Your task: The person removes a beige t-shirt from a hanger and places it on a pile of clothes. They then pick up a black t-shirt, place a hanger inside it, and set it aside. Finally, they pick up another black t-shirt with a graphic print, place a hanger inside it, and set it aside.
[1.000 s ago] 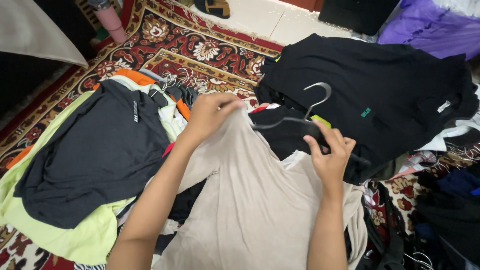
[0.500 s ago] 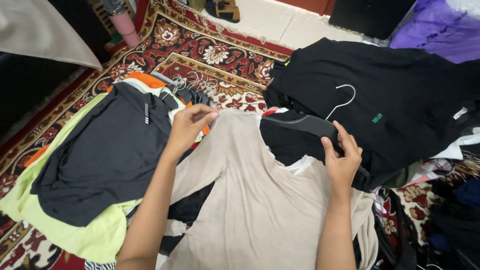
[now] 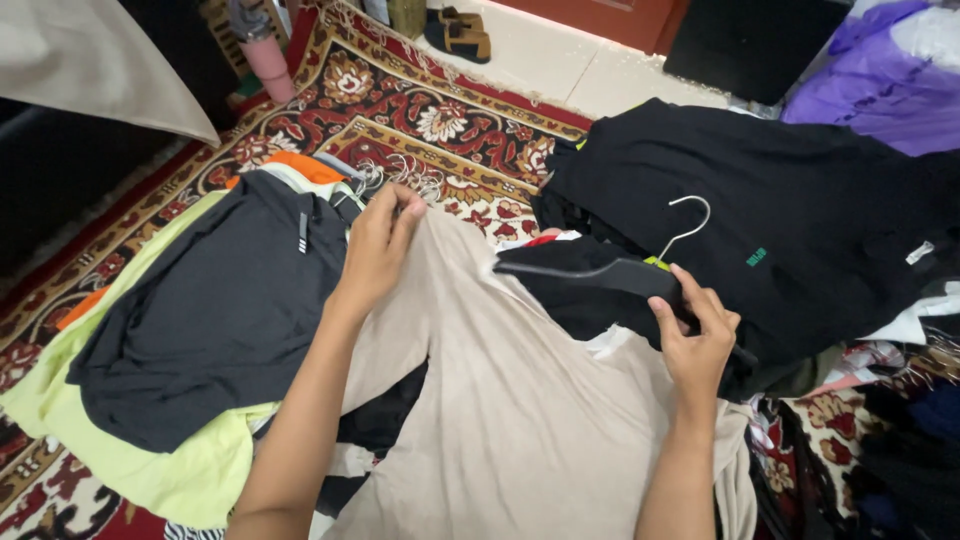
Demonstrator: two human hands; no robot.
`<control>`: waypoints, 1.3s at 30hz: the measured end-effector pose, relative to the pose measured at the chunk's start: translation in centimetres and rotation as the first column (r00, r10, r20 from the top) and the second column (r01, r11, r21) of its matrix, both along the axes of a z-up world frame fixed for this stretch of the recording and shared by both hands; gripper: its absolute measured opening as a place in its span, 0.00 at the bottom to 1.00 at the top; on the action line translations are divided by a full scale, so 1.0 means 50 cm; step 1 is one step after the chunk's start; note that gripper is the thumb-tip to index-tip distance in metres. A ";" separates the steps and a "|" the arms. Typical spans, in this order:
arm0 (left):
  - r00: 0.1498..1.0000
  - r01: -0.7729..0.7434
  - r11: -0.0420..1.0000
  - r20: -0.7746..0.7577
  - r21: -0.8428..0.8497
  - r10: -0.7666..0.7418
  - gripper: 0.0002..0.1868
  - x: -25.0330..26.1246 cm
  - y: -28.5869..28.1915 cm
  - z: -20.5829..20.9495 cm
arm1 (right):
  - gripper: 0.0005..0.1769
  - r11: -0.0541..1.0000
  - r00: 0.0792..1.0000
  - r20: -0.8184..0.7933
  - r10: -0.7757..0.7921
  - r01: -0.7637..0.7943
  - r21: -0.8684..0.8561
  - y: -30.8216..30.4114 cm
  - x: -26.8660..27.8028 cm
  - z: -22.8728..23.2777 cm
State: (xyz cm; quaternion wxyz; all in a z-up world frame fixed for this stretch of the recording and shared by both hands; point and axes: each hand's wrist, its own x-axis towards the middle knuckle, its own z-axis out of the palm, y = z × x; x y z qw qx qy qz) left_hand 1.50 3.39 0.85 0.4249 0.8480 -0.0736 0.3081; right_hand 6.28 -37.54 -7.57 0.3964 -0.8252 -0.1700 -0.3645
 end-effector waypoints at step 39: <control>0.862 0.280 0.892 -0.502 0.354 -0.071 0.09 -0.016 -0.201 0.032 | 0.29 0.998 0.988 0.138 0.065 -0.065 -0.002 0.144 -0.061 0.061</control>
